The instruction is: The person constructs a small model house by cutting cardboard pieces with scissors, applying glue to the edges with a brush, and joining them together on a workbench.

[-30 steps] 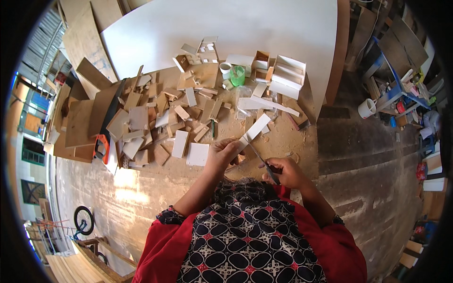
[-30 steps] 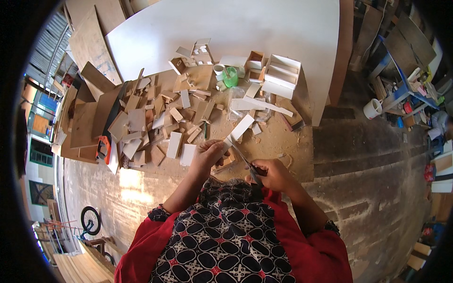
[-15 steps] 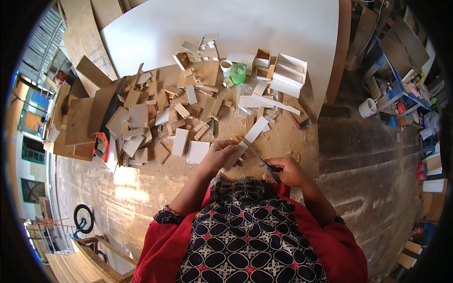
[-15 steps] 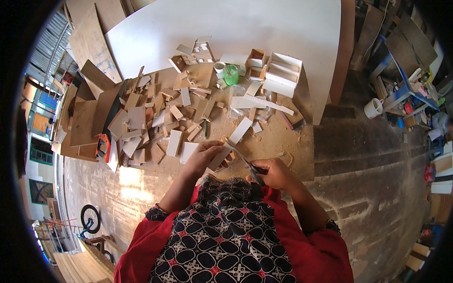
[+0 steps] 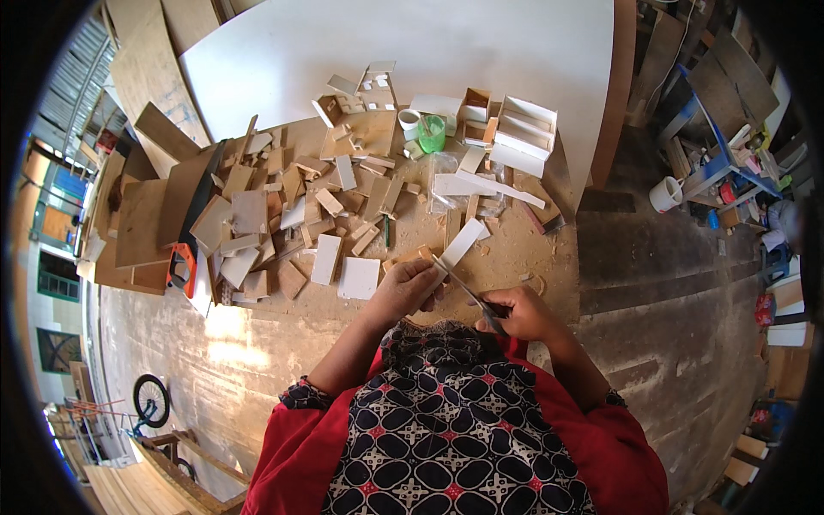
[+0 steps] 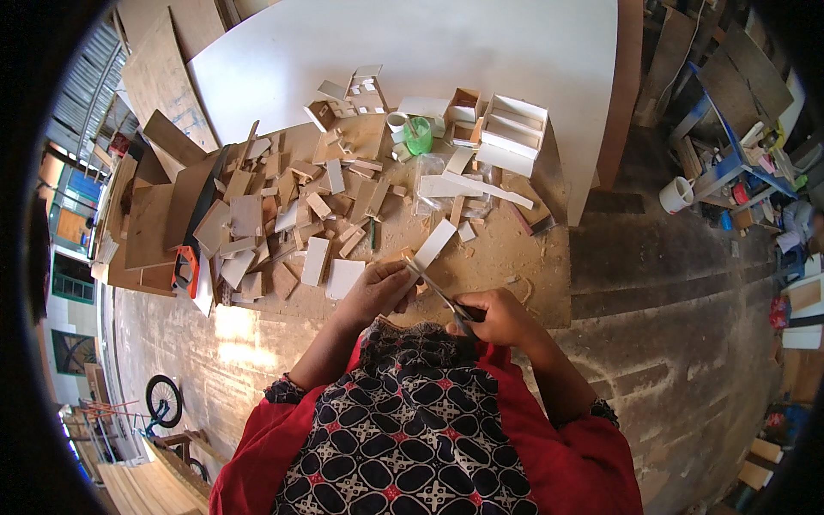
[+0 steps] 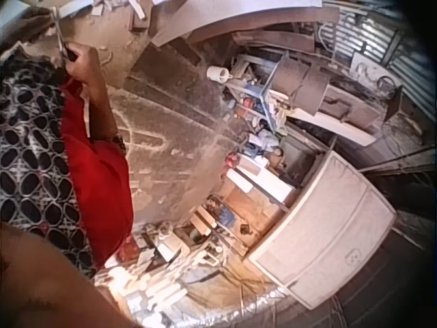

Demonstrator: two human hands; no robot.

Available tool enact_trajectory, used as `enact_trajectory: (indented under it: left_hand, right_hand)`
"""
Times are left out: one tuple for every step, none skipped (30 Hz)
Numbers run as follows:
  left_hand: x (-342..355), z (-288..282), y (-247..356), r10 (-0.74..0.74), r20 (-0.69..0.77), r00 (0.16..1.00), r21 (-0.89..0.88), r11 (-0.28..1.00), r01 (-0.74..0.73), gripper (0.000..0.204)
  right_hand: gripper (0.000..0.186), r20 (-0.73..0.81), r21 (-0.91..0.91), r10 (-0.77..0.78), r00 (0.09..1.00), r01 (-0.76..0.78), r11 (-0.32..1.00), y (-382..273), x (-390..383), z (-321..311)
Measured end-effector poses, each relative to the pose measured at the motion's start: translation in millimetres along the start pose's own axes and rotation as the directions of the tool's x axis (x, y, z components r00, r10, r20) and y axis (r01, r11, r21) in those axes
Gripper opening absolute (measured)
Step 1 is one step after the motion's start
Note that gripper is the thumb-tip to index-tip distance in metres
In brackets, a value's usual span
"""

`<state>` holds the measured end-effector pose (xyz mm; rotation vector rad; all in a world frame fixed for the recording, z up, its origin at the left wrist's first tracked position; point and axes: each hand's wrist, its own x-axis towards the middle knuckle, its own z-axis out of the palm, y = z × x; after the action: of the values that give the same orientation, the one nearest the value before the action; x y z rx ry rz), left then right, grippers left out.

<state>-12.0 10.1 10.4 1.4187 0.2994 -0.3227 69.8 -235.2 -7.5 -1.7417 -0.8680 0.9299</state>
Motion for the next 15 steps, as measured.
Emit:
enact_trajectory:
  left_hand:
    - [-1, 0, 1, 0.001, -0.003, 1.000, 0.006, 1.000, -0.001, 0.030]
    - [-2, 1, 1, 0.003, -0.006, 1.000, 0.012, 1.000, -0.003, 0.030]
    - [-3, 1, 2, 0.013, -0.006, 1.000, 0.008, 1.000, -0.013, 0.030]
    - [-5, 2, 3, 0.023, -0.007, 1.000, 0.004, 1.000, -0.023, 0.030]
    - [-6, 2, 4, 0.033, -0.008, 0.999, -0.001, 0.999, -0.033, 0.030]
    - [-7, 2, 4, 0.039, -0.002, 0.999, 0.015, 0.999, -0.039, 0.029]
    - [-8, 2, 5, 0.045, 0.003, 0.999, 0.030, 0.999, -0.046, 0.029]
    - [-9, 2, 6, 0.052, 0.009, 0.999, 0.045, 0.998, -0.052, 0.029]
    - [-9, 2, 5, 0.048, 0.017, 0.999, 0.064, 0.997, -0.049, 0.028]
    - [-10, 1, 4, 0.044, 0.025, 0.999, 0.083, 0.995, -0.046, 0.028]
    - [-10, 1, 4, 0.040, 0.034, 0.999, 0.102, 0.994, -0.043, 0.028]
    - [-11, 2, 3, 0.041, 0.025, 0.999, 0.110, 0.993, -0.043, 0.028]
    - [-11, 2, 2, 0.042, 0.017, 0.999, 0.119, 0.992, -0.043, 0.028]
    - [-12, 4, 1, 0.042, 0.009, 0.999, 0.128, 0.991, -0.043, 0.028]
    - [-12, 5, 1, 0.044, 0.000, 0.999, 0.142, 0.989, -0.044, 0.028]
  right_hand:
    - [0.041, -0.002, -0.035, -0.017, 1.000, 0.017, 0.999, 0, 0, 0]
    - [0.042, -0.004, -0.070, -0.034, 0.999, 0.033, 0.997, 0, 0, 0]
    - [0.043, -0.011, -0.073, -0.033, 0.999, 0.032, 0.997, -1, 0, 0]
    - [0.044, -0.018, -0.076, -0.032, 0.999, 0.030, 0.997, -4, 0, 0]
    - [0.045, -0.025, -0.079, -0.031, 0.999, 0.029, 0.996, -6, 0, 1]
    - [0.045, -0.035, -0.088, -0.039, 0.999, 0.036, 0.995, -6, 0, 2]
    - [0.045, -0.044, -0.098, -0.048, 0.998, 0.044, 0.994, -7, 0, 3]
    - [0.045, -0.053, -0.107, -0.057, 0.997, 0.051, 0.993, -8, -1, 4]
    - [0.046, -0.058, -0.126, -0.052, 0.997, 0.044, 0.991, -8, -1, 4]
    - [0.046, -0.063, -0.146, -0.046, 0.997, 0.037, 0.989, -8, -1, 5]
    - [0.047, -0.069, -0.165, -0.041, 0.997, 0.029, 0.986, -9, -2, 5]
    - [0.047, -0.087, -0.170, -0.038, 0.995, 0.022, 0.985, -12, -3, 7]
    - [0.047, -0.106, -0.174, -0.034, 0.994, 0.015, 0.985, -18, -5, 8]
    - [0.047, -0.125, -0.179, -0.031, 0.992, 0.008, 0.984, -22, -6, 10]
    - [0.048, -0.124, -0.150, 0.000, 0.992, -0.018, 0.989, -25, -7, 12]
